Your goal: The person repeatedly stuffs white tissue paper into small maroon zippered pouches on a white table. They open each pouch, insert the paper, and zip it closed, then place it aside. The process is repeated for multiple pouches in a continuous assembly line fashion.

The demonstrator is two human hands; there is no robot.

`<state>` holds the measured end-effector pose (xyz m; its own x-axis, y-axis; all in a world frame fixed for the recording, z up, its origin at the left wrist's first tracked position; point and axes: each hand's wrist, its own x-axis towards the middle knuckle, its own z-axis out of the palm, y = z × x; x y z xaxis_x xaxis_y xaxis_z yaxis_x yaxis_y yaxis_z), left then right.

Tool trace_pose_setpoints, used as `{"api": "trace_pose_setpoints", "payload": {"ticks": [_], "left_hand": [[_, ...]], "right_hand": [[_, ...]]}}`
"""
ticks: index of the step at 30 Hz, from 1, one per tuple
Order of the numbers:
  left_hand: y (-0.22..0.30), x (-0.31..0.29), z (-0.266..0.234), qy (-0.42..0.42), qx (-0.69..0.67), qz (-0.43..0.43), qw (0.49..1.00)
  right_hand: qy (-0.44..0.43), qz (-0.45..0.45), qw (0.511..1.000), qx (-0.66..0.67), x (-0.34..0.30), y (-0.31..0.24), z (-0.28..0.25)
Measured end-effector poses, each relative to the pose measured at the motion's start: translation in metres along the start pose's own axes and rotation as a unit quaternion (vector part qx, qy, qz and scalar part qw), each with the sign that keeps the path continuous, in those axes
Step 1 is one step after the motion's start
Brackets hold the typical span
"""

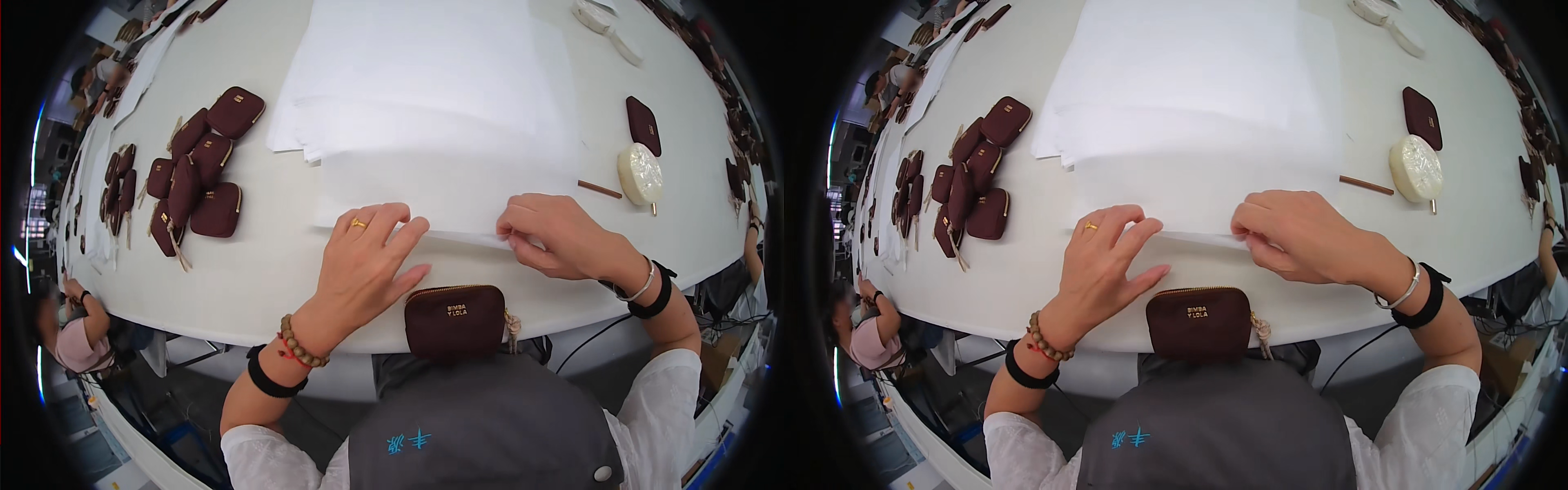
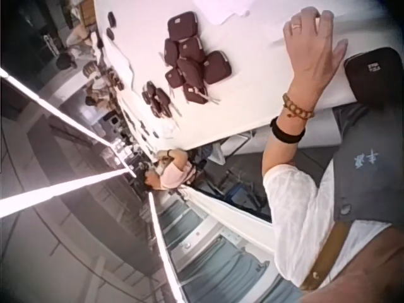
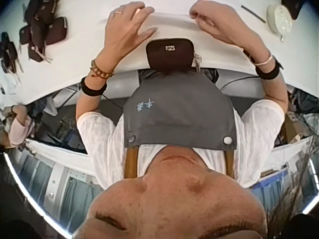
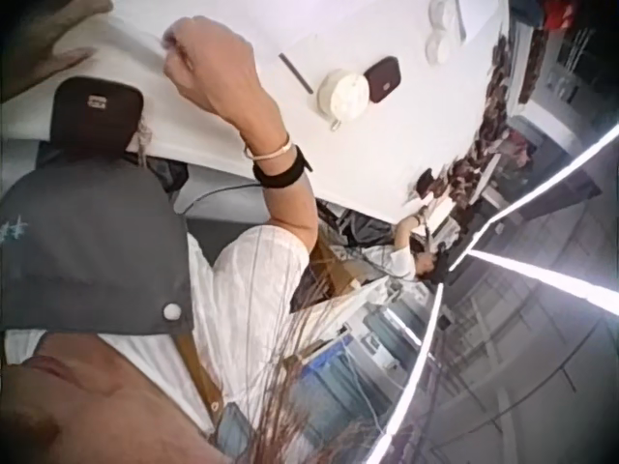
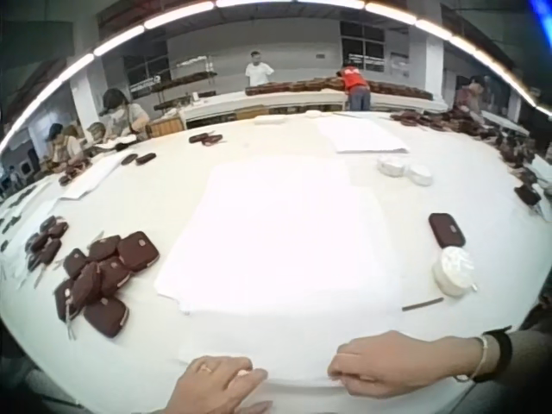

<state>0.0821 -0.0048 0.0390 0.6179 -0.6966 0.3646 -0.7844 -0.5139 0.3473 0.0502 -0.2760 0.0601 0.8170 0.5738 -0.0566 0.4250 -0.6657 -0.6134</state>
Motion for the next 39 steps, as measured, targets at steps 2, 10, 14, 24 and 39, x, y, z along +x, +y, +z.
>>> {"api": "trace_pose_setpoints", "payload": {"ticks": [2,10,14,24,39], "left_hand": [[-0.01,-0.002,0.013,-0.017,0.052,0.006,0.998],[-0.006,-0.04,-0.007,-0.117,-0.276,-0.266,0.916],[0.011,-0.051,-0.006,-0.191,-0.411,-0.347,0.821],[0.017,-0.062,-0.001,-0.233,-0.539,-0.353,0.728],[0.005,-0.07,-0.007,-0.292,-0.61,-0.342,0.652]], "right_hand": [[0.004,-0.016,1.0,-0.022,-0.002,-0.006,0.0],[0.009,0.022,1.0,-0.011,-0.042,0.008,0.015],[-0.008,0.035,0.998,0.045,-0.04,0.005,0.031],[-0.034,0.103,0.948,0.299,-0.03,-0.003,0.049],[-0.032,0.003,0.999,0.018,-0.044,-0.028,0.023]]}}
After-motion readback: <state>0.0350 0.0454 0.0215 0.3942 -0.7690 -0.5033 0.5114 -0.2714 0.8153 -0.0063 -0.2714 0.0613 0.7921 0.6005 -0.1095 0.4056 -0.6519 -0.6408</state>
